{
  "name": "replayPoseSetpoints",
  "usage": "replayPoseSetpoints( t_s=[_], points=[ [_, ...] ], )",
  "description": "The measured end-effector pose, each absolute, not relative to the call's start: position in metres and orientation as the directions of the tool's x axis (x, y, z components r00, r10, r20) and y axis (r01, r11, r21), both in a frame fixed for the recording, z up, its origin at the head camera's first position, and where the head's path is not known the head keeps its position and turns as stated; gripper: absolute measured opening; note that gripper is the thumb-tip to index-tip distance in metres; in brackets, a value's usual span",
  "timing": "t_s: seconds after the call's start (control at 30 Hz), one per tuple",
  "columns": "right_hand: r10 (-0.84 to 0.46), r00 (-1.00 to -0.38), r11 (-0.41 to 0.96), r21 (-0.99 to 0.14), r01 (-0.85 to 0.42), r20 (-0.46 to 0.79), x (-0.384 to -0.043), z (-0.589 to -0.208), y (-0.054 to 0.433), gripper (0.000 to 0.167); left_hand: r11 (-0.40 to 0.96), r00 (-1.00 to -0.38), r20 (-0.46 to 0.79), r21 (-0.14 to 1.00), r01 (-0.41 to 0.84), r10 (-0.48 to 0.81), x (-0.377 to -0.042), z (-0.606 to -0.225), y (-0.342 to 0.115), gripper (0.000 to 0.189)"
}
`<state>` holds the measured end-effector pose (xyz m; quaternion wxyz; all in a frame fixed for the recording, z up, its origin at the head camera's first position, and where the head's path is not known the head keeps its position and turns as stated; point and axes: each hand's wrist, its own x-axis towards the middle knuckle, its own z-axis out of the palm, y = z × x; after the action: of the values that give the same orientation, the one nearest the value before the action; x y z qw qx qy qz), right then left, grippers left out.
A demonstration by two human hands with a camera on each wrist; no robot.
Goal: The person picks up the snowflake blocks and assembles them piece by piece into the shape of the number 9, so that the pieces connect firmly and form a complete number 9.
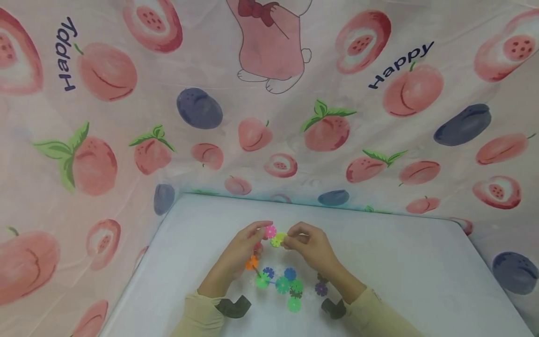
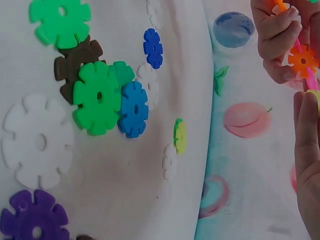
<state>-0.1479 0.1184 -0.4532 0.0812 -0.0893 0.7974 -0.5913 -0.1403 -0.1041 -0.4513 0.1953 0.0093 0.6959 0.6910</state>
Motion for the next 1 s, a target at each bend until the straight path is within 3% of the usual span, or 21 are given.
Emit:
replayPoseSetpoints(
  t_s=[0.37,0.7,1.0],
  points=[
    [-0.245,-0.968,0.308,-0.942,-0.133,0.057,-0.1450,-0.4507,0.1176,0.009,0.010,-0.918,-0.238,0.969,-0.248,0.318,-0.1371,-0.4493,-0.1049,0.038],
    [-0.268,-0.942,0.387,-0.874,-0.295,0.200,-0.1422,-0.4506,0.1170,0.009,-0.010,-0.922,-0.213,0.974,-0.228,0.324,-0.1387,-0.4525,-0.1043,0.035],
    [-0.294,-0.866,0.413,-0.764,-0.496,0.404,-0.1378,-0.4501,0.1127,0.006,-0.070,-0.937,-0.183,0.975,-0.212,0.299,-0.1394,-0.4549,-0.0994,0.029]
  ],
)
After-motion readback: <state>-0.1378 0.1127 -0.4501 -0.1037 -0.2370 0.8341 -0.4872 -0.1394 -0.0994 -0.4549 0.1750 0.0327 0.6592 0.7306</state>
